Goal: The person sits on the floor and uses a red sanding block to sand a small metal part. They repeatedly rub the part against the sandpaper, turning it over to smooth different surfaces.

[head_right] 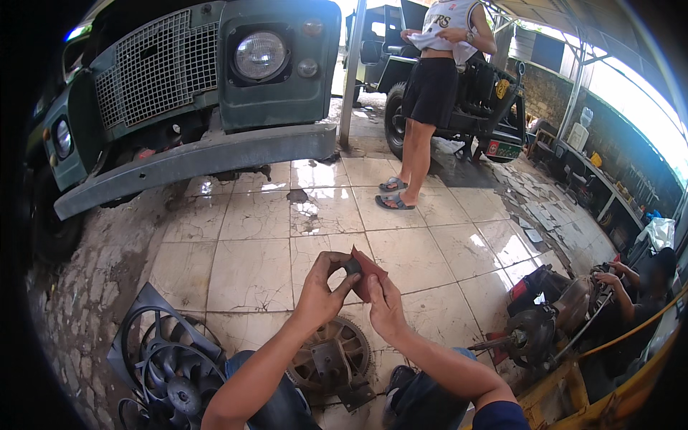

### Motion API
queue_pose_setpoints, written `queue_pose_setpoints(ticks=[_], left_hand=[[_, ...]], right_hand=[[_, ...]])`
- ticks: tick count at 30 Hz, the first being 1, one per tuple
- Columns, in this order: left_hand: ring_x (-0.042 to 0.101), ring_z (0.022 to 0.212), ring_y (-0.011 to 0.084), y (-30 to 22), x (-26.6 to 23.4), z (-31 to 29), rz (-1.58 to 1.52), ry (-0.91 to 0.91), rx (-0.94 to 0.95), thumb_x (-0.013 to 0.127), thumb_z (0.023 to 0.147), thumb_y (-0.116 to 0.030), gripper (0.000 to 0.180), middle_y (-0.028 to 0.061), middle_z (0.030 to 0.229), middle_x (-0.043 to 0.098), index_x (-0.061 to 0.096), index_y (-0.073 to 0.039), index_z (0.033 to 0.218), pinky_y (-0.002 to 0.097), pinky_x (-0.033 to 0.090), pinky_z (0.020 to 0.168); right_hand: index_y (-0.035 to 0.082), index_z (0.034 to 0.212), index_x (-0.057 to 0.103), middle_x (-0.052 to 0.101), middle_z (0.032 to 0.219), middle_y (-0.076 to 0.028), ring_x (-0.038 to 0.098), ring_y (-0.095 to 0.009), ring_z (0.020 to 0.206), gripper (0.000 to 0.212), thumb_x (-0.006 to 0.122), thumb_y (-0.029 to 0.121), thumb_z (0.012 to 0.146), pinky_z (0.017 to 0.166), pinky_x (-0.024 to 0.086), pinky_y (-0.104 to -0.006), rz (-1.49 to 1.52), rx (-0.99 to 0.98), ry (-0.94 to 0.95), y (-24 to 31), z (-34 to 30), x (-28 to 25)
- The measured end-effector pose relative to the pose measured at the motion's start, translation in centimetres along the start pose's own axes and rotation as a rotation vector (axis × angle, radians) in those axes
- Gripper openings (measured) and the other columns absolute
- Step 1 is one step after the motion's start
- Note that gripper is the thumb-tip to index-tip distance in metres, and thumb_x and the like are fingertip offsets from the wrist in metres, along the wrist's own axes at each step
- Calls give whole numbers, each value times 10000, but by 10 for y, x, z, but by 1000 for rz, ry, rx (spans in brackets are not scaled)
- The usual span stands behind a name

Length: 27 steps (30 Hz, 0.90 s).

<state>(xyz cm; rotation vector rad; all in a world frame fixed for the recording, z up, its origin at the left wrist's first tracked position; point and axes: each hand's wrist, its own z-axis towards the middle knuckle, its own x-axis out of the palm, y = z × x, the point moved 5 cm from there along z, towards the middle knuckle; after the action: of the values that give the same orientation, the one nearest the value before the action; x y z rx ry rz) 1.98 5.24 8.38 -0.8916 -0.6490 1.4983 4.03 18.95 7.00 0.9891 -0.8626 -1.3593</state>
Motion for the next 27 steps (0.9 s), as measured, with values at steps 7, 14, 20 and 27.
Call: queue_pose_setpoints(ticks=[7,14,20,27], left_hand=[[618,1036,225,4,0,0,-54,46,-66,700,841,-45,341,127,1096,593,525,17,1126,347,503,899],[616,981,233,-6,1,-1,80,66,5,729,802,-48,359,119,1079,604,575,-28,1126,335,516,823],[617,963,259,-7,9,-2,103,87,-2,751,780,-70,366,129,1066,610,589,-34,1107,347,510,818],[576,1014,289,-17,5,-7,283,-22,129,774,731,-70,379,102,1033,629,606,-53,1070,382,463,898]], right_hand=[[-27,1387,421,549,1267,-100,527,-132,1120,462,394,273,1037,972,421,-265,109,32,103,6,5,0],[-27,1289,501,595,1147,-63,545,-89,1023,453,431,336,1028,902,458,-259,321,233,-14,-9,6,-4],[-33,1252,518,619,1110,-80,592,-123,980,455,410,351,1031,882,486,-286,253,140,-51,-11,8,-14],[-41,1219,524,613,1096,-68,554,-95,975,411,384,303,1044,854,446,-240,-32,0,-27,23,1,-5]])
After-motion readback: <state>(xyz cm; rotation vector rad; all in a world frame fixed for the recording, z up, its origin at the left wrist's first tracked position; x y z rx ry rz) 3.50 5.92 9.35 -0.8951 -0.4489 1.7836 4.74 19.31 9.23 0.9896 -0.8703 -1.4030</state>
